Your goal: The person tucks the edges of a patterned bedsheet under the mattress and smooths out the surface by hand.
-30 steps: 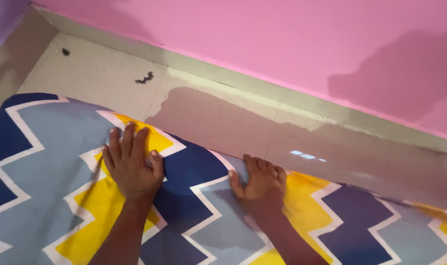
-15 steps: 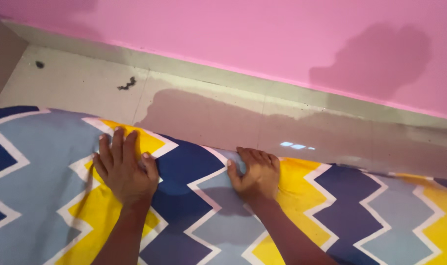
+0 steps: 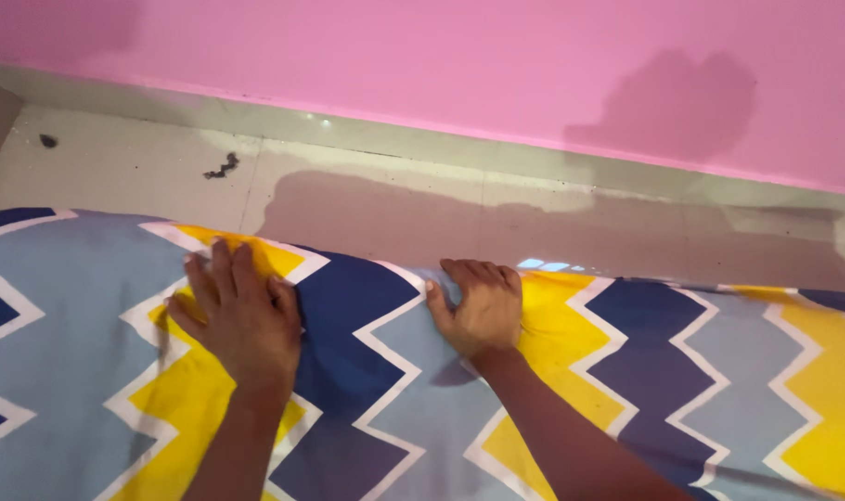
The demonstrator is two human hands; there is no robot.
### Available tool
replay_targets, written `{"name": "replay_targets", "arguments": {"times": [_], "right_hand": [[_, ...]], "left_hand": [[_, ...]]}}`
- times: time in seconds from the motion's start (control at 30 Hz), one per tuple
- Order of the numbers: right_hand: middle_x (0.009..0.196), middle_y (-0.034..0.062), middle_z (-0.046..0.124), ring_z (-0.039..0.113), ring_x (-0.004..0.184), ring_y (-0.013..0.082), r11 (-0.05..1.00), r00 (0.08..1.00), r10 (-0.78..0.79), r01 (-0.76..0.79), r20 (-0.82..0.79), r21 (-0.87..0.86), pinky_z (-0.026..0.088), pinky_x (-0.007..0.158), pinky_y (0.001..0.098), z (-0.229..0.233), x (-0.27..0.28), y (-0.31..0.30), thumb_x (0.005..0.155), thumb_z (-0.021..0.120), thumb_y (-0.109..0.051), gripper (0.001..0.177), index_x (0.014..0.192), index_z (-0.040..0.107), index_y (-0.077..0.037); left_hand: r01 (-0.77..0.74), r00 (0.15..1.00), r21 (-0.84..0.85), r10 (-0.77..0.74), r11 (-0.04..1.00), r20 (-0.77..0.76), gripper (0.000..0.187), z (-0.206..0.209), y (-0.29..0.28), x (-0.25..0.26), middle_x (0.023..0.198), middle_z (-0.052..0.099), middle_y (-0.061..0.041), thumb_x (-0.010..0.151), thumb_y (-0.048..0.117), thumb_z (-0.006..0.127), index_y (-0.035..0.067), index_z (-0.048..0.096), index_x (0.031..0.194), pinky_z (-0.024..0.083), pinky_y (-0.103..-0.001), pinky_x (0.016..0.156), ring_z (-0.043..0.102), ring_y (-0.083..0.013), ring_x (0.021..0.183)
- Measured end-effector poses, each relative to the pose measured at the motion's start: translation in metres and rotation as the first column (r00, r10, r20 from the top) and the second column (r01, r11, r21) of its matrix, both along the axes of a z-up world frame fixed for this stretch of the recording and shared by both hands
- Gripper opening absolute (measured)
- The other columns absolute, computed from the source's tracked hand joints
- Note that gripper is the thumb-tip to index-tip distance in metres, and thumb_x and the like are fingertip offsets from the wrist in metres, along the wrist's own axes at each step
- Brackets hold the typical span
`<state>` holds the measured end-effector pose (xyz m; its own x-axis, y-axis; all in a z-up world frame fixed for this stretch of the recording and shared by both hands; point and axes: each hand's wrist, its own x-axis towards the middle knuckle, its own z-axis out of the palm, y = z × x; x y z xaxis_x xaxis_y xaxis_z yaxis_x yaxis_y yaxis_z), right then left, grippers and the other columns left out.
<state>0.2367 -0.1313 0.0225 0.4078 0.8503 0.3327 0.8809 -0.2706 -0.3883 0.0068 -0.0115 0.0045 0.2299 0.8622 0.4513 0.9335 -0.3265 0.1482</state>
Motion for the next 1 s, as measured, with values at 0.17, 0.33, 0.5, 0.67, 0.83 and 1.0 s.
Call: {"name": "replay_targets", "arguments": {"times": [0.17, 0.33, 0.5, 0.67, 0.83, 1.0], "right_hand": [[0.104, 0.0125, 0.077, 0.07, 0.101, 0.0318, 1.0, 1.0, 0.009, -0.009, -0.027, -0.001, 0.043, 0.098, 0.0468, -0.003, 0.002, -0.001, 0.087, 0.068, -0.037, 0.034, 0.104, 0.077, -0.009], [0.104, 0.0106, 0.077, 0.07, 0.101, 0.0312, 1.0, 1.0, 0.007, -0.006, -0.006, 0.01, 0.043, 0.098, 0.0455, -0.012, 0.003, -0.003, 0.086, 0.068, -0.035, 0.031, 0.104, 0.078, -0.012], [0.111, 0.0104, 0.075, 0.067, 0.108, 0.0301, 0.999, 1.0, -0.005, 0.004, -0.023, -0.048, 0.039, 0.104, 0.0469, -0.01, -0.001, -0.008, 0.09, 0.064, -0.036, 0.032, 0.108, 0.076, -0.012], [0.135, 0.0175, 0.063, 0.054, 0.131, 0.0358, 0.996, 0.993, -0.086, 0.084, 0.075, 0.022, 0.029, 0.111, 0.0572, -0.013, -0.031, -0.006, 0.094, 0.058, -0.032, 0.044, 0.128, 0.064, -0.005], [0.163, 0.0191, 0.04, 0.034, 0.153, 0.034, 0.986, 0.986, 0.168, -0.168, -0.022, 0.008, 0.022, 0.122, 0.0547, -0.017, -0.082, -0.034, 0.097, 0.059, -0.033, 0.068, 0.156, 0.042, -0.004], [0.158, 0.0164, 0.039, 0.034, 0.146, 0.0313, 0.953, 0.965, 0.258, -0.247, 0.041, -0.178, 0.021, 0.115, 0.0562, -0.007, -0.024, -0.06, 0.081, 0.07, -0.044, 0.087, 0.151, 0.039, -0.005]], "left_hand": [[0.28, 0.925, -0.082, -0.246, 0.957, 0.289, 0.04, 0.014, -0.041, 0.061, 0.139, 0.061, -0.011, 0.089, 0.028, 0.062, 0.012, 0.065, 0.126, 0.022, -0.067, 0.117, 0.043, -0.0391, 0.142], [0.284, 0.91, -0.046, -0.254, 0.958, 0.327, 0.035, 0.013, -0.063, 0.092, 0.13, 0.067, -0.004, 0.088, 0.032, 0.063, 0.015, 0.072, 0.117, 0.023, -0.067, 0.117, 0.048, -0.0363, 0.139], [0.298, 0.904, 0.022, -0.29, 0.954, 0.314, 0.037, 0.002, -0.07, 0.089, 0.132, 0.067, -0.004, 0.089, 0.029, 0.06, 0.015, 0.071, 0.121, 0.024, -0.065, 0.12, 0.049, -0.0353, 0.139], [0.259, 0.931, 0.021, -0.256, 0.966, 0.262, 0.036, -0.015, -0.063, 0.09, 0.134, 0.067, 0.0, 0.091, 0.027, 0.057, 0.018, 0.072, 0.123, 0.025, -0.064, 0.122, 0.05, -0.0328, 0.141], [0.283, 0.94, 0.002, -0.278, 0.959, 0.2, 0.04, -0.024, -0.057, 0.087, 0.139, 0.066, 0.001, 0.096, 0.032, 0.056, 0.018, 0.071, 0.13, 0.023, -0.064, 0.121, 0.05, -0.0322, 0.143], [0.269, 0.932, 0.025, -0.267, 0.963, 0.246, 0.04, -0.012, -0.059, 0.09, 0.136, 0.066, -0.002, 0.09, 0.028, 0.052, 0.017, 0.071, 0.124, 0.023, -0.063, 0.122, 0.049, -0.0324, 0.142]]}}
